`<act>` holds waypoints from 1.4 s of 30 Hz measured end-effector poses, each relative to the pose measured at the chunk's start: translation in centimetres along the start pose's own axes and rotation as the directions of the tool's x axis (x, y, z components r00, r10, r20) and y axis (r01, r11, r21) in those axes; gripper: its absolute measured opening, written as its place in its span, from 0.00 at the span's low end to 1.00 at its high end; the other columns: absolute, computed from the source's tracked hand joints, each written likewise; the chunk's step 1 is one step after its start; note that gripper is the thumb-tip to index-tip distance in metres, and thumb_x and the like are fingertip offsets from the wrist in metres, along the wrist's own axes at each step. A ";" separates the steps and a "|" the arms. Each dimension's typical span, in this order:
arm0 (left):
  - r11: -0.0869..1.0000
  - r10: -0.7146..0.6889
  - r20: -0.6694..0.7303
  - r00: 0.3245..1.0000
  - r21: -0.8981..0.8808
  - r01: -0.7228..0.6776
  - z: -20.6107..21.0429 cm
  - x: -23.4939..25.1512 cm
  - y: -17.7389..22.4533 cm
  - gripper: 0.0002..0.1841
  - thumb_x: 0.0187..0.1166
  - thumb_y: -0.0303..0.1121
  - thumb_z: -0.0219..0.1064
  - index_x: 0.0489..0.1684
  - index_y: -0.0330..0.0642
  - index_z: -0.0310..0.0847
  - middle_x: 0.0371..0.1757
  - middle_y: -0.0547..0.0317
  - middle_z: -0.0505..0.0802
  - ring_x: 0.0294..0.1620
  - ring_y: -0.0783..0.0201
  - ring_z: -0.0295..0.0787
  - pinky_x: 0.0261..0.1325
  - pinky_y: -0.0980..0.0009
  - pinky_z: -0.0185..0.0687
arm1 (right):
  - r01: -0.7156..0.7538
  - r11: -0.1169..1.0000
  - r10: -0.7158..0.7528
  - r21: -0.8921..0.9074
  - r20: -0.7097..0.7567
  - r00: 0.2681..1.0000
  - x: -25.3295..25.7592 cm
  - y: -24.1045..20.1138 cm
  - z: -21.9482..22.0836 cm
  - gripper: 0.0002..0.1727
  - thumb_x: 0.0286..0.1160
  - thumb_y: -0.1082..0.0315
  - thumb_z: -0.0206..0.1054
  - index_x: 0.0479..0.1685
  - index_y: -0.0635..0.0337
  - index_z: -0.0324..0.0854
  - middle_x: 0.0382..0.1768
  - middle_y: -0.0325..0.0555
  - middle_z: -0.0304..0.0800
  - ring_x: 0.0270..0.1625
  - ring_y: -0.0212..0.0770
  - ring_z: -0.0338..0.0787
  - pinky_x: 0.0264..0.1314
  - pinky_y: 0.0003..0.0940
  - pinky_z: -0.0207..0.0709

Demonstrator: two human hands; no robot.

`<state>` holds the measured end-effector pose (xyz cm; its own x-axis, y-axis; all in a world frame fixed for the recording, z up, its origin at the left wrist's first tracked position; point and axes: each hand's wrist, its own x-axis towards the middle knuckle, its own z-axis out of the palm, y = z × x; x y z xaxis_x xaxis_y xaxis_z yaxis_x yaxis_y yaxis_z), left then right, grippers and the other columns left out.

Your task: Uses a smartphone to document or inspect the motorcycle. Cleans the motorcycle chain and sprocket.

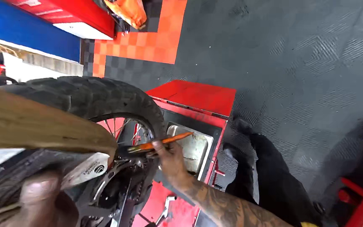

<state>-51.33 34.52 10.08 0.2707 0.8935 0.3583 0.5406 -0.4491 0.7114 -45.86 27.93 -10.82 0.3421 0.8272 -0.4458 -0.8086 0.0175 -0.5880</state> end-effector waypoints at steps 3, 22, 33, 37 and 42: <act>1.000 0.007 -0.032 0.999 -0.019 -0.007 -0.4 0.2 -1.1 0.36 0.71 0.39 0.78 0.74 0.37 0.62 0.62 0.57 0.87 0.63 0.60 0.87 0.69 0.59 0.85 | 0.078 0.994 -0.076 -0.073 0.029 0.997 -0.6 1.5 -0.3 0.15 0.87 0.57 0.64 0.53 0.58 0.88 0.40 0.47 0.95 0.37 0.43 0.96 0.43 0.43 0.94; 0.987 0.058 0.049 0.997 -0.154 -0.050 -0.7 0.7 -2.4 0.30 0.78 0.30 0.72 0.77 0.36 0.62 0.67 0.52 0.86 0.69 0.55 0.85 0.76 0.56 0.80 | -0.120 0.985 0.147 0.124 -0.242 0.959 -2.5 6.4 -0.8 0.18 0.86 0.55 0.65 0.51 0.64 0.85 0.35 0.50 0.95 0.34 0.43 0.96 0.40 0.40 0.93; 0.994 -0.005 0.115 0.993 -0.104 0.017 0.7 -0.7 -1.7 0.21 0.82 0.38 0.68 0.68 0.40 0.70 0.60 0.61 0.89 0.65 0.61 0.87 0.73 0.60 0.82 | -0.132 0.936 0.232 0.326 -0.291 0.928 -3.0 4.4 1.0 0.20 0.88 0.55 0.63 0.54 0.66 0.83 0.38 0.53 0.95 0.37 0.44 0.96 0.46 0.40 0.93; 0.998 -0.004 0.114 0.994 -0.066 0.012 0.0 -0.7 -1.6 0.18 0.83 0.35 0.66 0.65 0.39 0.72 0.56 0.61 0.90 0.61 0.64 0.88 0.71 0.63 0.82 | -0.164 0.947 0.252 0.278 -0.319 0.914 -3.9 7.8 0.2 0.19 0.86 0.55 0.65 0.53 0.66 0.84 0.37 0.52 0.96 0.35 0.45 0.97 0.43 0.41 0.94; 0.998 -0.047 0.177 0.983 -0.034 0.054 -0.9 -0.8 -1.2 0.12 0.84 0.33 0.63 0.61 0.43 0.76 0.54 0.64 0.90 0.60 0.65 0.87 0.70 0.63 0.81 | -0.052 0.984 0.089 0.172 -0.209 0.974 -3.1 3.1 1.8 0.18 0.87 0.52 0.64 0.53 0.59 0.87 0.40 0.48 0.95 0.38 0.43 0.96 0.46 0.42 0.93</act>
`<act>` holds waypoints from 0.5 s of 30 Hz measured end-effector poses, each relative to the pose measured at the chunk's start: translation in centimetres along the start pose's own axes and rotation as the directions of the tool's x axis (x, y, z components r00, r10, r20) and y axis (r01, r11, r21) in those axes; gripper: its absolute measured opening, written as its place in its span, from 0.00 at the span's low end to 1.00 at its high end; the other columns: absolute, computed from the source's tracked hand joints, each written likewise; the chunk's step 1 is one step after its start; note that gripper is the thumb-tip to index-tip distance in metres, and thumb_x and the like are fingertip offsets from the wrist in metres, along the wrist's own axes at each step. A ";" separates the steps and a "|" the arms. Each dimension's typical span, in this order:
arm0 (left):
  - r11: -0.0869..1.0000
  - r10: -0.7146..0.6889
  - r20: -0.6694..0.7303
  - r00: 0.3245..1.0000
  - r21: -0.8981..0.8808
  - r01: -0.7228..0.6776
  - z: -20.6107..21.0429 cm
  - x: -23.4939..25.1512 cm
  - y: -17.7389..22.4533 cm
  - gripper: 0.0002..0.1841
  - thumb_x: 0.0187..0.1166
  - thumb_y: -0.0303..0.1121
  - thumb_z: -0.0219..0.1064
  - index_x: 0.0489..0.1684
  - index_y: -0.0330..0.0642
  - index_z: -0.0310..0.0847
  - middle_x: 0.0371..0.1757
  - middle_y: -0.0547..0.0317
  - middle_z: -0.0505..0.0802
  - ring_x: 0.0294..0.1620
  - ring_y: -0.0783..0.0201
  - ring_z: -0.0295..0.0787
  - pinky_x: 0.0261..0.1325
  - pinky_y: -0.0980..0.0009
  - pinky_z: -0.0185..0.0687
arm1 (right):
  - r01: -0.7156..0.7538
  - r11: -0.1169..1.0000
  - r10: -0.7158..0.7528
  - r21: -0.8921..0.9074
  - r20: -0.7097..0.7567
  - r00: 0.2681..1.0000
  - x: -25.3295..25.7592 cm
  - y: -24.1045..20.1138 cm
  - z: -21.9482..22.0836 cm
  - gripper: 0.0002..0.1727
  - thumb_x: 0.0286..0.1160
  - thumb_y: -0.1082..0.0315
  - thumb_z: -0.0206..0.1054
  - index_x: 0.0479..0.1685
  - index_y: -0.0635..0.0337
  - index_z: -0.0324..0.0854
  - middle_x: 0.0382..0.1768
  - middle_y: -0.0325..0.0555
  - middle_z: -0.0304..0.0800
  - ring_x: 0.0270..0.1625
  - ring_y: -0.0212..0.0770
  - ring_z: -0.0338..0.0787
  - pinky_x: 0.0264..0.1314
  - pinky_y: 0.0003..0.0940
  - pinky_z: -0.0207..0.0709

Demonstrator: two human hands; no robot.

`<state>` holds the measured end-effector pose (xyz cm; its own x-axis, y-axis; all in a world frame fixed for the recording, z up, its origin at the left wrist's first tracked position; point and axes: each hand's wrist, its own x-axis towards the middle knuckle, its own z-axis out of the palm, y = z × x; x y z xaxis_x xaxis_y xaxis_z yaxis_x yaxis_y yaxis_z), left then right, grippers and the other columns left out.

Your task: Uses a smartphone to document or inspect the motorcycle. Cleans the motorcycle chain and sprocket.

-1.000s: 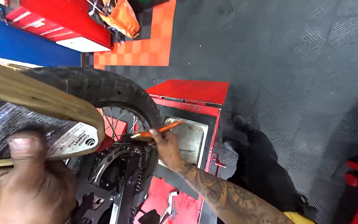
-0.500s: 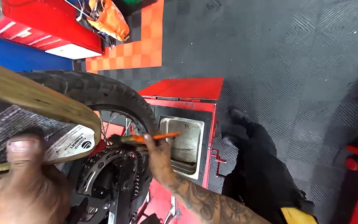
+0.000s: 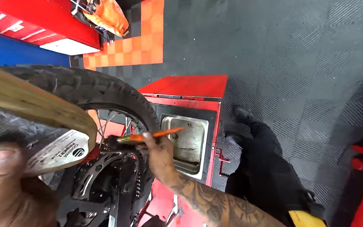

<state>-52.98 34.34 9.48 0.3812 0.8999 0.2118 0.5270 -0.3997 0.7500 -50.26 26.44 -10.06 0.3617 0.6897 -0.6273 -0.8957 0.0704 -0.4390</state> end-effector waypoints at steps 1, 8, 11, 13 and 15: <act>1.000 0.005 -0.005 1.000 0.001 -0.005 0.1 0.0 0.2 0.14 0.84 0.34 0.65 0.63 0.43 0.76 0.56 0.63 0.90 0.62 0.64 0.87 0.71 0.62 0.81 | 0.062 0.998 -0.061 -0.018 0.049 0.997 -0.1 -0.3 0.2 0.17 0.87 0.52 0.64 0.55 0.56 0.88 0.41 0.47 0.95 0.39 0.43 0.96 0.46 0.43 0.93; 0.999 0.049 0.013 0.999 0.023 -0.049 0.0 1.1 1.2 0.23 0.80 0.42 0.71 0.68 0.43 0.75 0.62 0.59 0.90 0.66 0.60 0.87 0.74 0.58 0.81 | 0.328 0.916 -0.272 -0.231 0.242 0.931 2.3 -2.4 0.8 0.13 0.86 0.57 0.66 0.45 0.58 0.88 0.32 0.42 0.94 0.33 0.37 0.93 0.40 0.42 0.92; 0.998 0.058 0.018 0.998 0.021 -0.059 -0.5 1.3 1.9 0.19 0.82 0.42 0.69 0.66 0.44 0.78 0.61 0.60 0.91 0.65 0.59 0.87 0.73 0.58 0.81 | 0.433 0.833 -0.285 -0.346 0.403 0.870 4.1 -3.9 1.5 0.15 0.86 0.52 0.65 0.44 0.54 0.88 0.31 0.41 0.93 0.33 0.38 0.93 0.38 0.45 0.91; 0.997 0.074 0.006 0.997 0.013 -0.074 -0.6 1.8 2.4 0.18 0.83 0.40 0.68 0.65 0.43 0.78 0.59 0.61 0.91 0.64 0.60 0.87 0.72 0.59 0.82 | 0.309 0.845 -0.146 -0.437 0.367 0.919 7.1 -3.3 0.2 0.20 0.85 0.46 0.64 0.47 0.54 0.88 0.34 0.44 0.94 0.34 0.41 0.94 0.40 0.49 0.92; 0.997 0.073 0.013 0.997 0.015 -0.073 -0.7 2.3 2.2 0.10 0.85 0.33 0.63 0.59 0.44 0.78 0.53 0.64 0.90 0.58 0.64 0.88 0.67 0.62 0.83 | 0.281 0.855 -0.107 -0.437 0.382 0.918 7.8 -4.4 1.3 0.20 0.85 0.47 0.64 0.48 0.56 0.88 0.35 0.45 0.94 0.36 0.42 0.95 0.44 0.50 0.93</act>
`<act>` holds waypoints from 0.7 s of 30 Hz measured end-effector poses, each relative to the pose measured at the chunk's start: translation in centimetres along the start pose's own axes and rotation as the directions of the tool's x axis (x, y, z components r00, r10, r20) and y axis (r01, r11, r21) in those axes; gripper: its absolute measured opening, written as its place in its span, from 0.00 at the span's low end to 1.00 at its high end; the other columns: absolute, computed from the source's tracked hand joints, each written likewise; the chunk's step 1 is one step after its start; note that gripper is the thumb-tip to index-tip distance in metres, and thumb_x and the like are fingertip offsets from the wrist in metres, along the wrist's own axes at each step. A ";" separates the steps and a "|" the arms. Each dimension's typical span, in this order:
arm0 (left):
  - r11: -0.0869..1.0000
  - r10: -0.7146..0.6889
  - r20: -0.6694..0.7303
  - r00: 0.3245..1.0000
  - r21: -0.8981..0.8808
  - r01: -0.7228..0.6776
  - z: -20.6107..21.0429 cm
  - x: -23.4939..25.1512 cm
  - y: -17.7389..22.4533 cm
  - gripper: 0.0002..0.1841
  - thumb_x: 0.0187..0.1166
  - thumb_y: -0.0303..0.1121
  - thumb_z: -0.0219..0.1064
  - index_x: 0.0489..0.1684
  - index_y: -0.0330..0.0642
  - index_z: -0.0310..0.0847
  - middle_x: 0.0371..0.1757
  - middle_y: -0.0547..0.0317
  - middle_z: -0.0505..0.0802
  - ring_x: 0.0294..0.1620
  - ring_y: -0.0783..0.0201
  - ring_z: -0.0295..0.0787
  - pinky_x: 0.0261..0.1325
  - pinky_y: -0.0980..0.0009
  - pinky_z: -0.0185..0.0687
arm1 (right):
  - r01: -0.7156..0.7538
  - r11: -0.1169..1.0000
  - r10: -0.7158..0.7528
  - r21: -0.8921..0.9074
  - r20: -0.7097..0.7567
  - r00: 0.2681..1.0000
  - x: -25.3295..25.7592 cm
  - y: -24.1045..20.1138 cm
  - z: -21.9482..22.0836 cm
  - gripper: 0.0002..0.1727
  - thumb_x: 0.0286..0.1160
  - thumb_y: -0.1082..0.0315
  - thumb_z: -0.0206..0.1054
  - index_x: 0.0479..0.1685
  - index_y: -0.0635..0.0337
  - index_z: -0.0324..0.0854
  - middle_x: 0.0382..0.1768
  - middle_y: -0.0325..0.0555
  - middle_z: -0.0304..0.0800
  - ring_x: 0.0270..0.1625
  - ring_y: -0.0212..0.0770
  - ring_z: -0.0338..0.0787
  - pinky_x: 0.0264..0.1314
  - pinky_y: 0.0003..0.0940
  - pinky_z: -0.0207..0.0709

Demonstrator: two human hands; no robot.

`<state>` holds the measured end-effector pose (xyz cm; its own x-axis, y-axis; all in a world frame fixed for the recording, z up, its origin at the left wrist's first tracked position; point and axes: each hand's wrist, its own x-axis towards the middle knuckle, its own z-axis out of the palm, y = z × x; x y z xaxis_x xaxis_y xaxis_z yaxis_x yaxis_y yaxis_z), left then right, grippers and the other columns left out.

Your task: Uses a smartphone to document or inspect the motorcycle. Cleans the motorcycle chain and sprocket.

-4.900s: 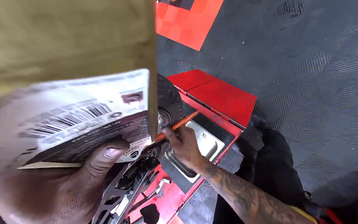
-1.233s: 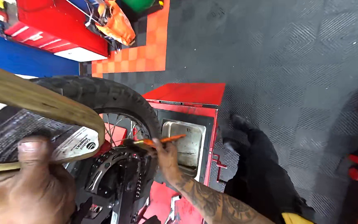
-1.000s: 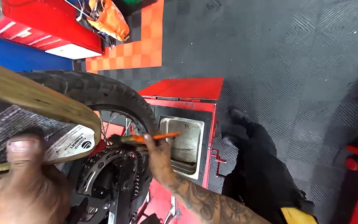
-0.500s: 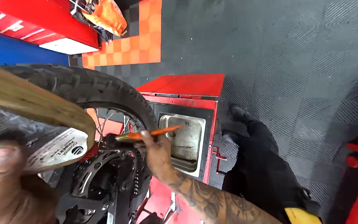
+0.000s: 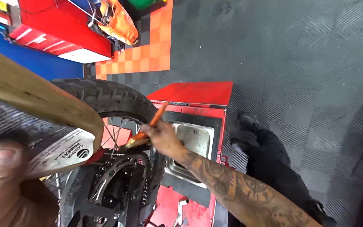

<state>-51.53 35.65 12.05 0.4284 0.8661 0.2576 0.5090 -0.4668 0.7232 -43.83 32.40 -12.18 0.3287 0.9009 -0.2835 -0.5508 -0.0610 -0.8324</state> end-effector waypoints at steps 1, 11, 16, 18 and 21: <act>1.000 -0.012 -0.004 1.000 0.012 0.012 0.1 0.0 -0.2 0.08 0.85 0.31 0.60 0.56 0.45 0.78 0.49 0.66 0.90 0.55 0.66 0.87 0.64 0.65 0.83 | 0.041 0.999 -0.041 0.007 0.049 0.998 0.4 -1.6 0.4 0.20 0.85 0.49 0.64 0.47 0.58 0.88 0.34 0.47 0.94 0.35 0.42 0.94 0.41 0.49 0.92; 0.998 0.026 -0.072 0.997 -0.053 -0.029 3.4 0.4 3.1 0.10 0.74 0.14 0.57 0.36 0.39 0.79 0.31 0.67 0.91 0.39 0.71 0.92 0.53 0.70 0.91 | -0.062 0.998 0.069 -0.031 0.310 0.948 3.6 -4.2 0.4 0.23 0.86 0.47 0.64 0.52 0.62 0.85 0.35 0.51 0.93 0.34 0.44 0.95 0.42 0.46 0.92; 0.998 0.006 -0.145 0.989 -0.067 -0.016 3.8 1.2 3.2 0.09 0.73 0.17 0.63 0.47 0.36 0.74 0.37 0.69 0.93 0.45 0.73 0.93 0.57 0.72 0.91 | -0.170 0.979 0.189 -0.110 0.197 0.962 3.2 0.4 -1.7 0.23 0.85 0.46 0.64 0.51 0.59 0.87 0.40 0.49 0.94 0.42 0.43 0.95 0.50 0.50 0.91; 0.996 -0.016 -0.156 0.988 -0.085 0.003 4.1 1.3 2.5 0.12 0.73 0.21 0.68 0.51 0.35 0.73 0.39 0.68 0.93 0.47 0.71 0.93 0.59 0.71 0.90 | -0.190 0.979 0.170 0.070 0.227 0.959 2.3 -2.7 -1.2 0.19 0.88 0.53 0.63 0.56 0.61 0.85 0.40 0.49 0.94 0.38 0.40 0.94 0.45 0.42 0.91; 1.000 0.012 -0.169 0.986 -0.017 -0.015 3.4 1.4 1.3 0.21 0.71 0.27 0.74 0.57 0.31 0.68 0.44 0.60 0.92 0.51 0.67 0.93 0.62 0.68 0.89 | -0.219 0.958 0.186 0.187 0.182 0.966 0.2 -1.4 -0.5 0.18 0.88 0.53 0.63 0.54 0.60 0.85 0.39 0.45 0.94 0.36 0.39 0.95 0.43 0.40 0.93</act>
<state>-47.72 35.60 11.15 0.3022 0.8784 0.3703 0.4901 -0.4764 0.7299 -42.58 32.48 -11.36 0.0760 0.9367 -0.3418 -0.7431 -0.1754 -0.6458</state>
